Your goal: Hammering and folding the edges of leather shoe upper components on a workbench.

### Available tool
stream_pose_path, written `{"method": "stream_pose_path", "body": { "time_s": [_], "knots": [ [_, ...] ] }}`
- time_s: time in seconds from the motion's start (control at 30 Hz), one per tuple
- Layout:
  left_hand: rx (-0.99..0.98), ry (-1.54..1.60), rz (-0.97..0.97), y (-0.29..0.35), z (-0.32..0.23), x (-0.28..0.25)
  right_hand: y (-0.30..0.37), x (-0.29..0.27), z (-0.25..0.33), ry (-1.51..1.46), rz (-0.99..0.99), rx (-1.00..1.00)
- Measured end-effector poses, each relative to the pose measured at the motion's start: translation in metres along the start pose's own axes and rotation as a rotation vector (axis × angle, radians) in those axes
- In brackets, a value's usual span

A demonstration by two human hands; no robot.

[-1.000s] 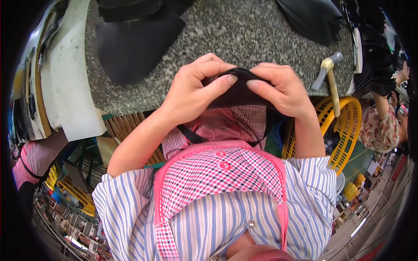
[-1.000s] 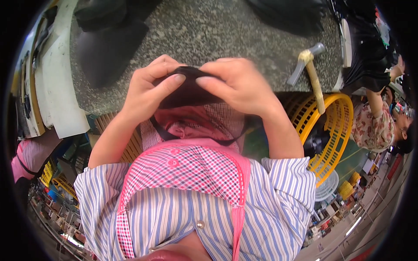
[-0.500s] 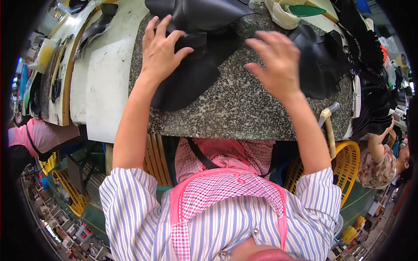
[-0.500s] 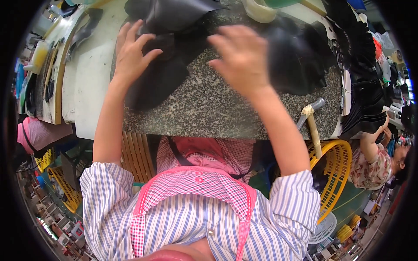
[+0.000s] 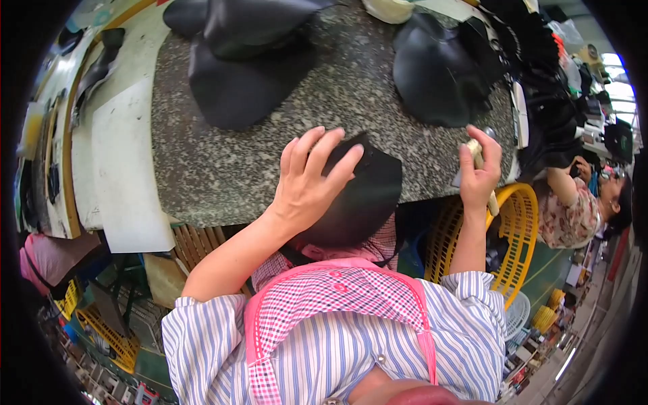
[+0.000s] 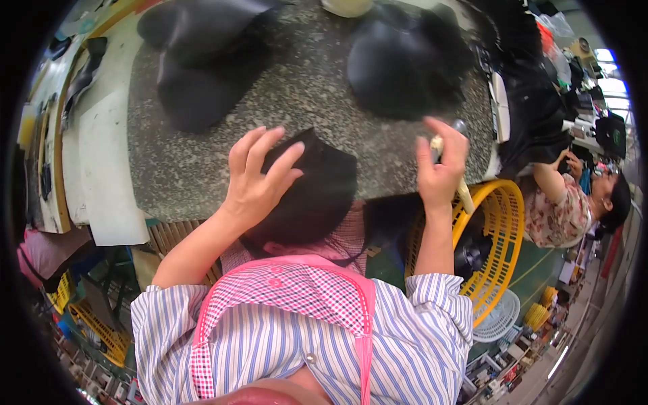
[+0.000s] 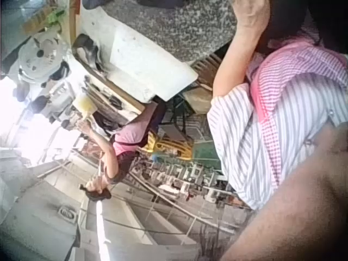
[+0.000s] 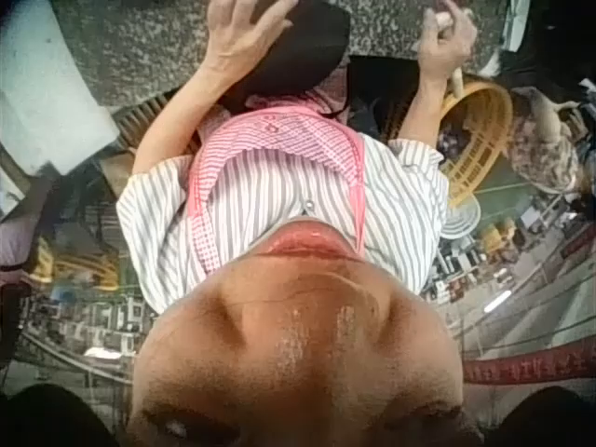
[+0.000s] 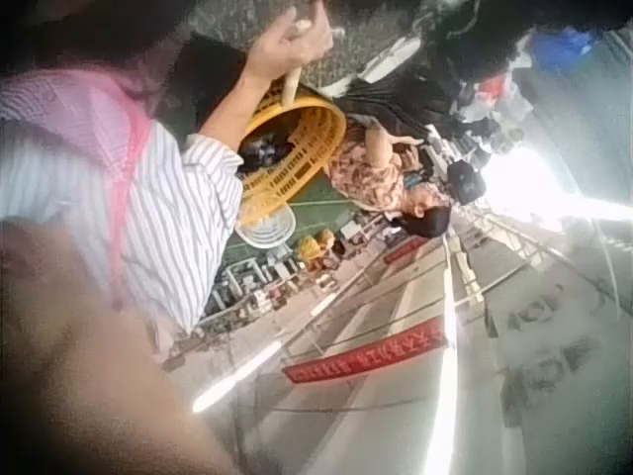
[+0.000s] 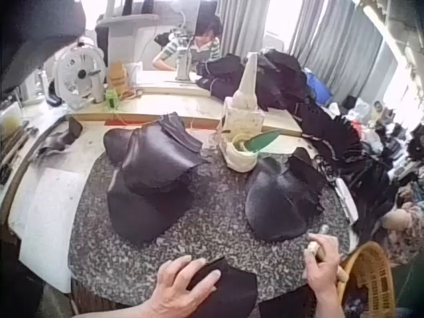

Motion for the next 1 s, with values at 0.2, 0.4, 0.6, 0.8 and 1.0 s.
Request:
{"method": "stream_pose_path", "body": {
  "time_s": [0.2,0.4,0.6,0.8,1.0],
  "knots": [
    [0.092,-0.14,0.279,0.021,-0.003,0.011,0.059,-0.004,-0.097,0.473,0.174,0.25],
    [0.139,-0.015,0.268,0.018,-0.01,0.006,0.05,-0.011,-0.077,0.153,0.129,0.322],
    [-0.259,0.162,0.041,0.014,0.005,-0.003,0.071,0.016,0.033,-0.641,0.62,0.173],
    [0.116,0.053,0.22,0.015,-0.008,0.003,0.071,0.031,0.08,-0.25,0.766,0.027],
    [0.346,-0.081,0.145,0.022,-0.018,0.003,0.075,0.031,0.086,-0.172,0.825,0.054]
  ]
}}
Point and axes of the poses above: each hand's wrist, its own y-axis away from the middle knuckle, its own x-axis out of the palm, z = x × y, the point moved 7 cm from there along -y, towards the middle knuckle, and after that the axes turned 8 degrees about y, right-handed, at the moved point
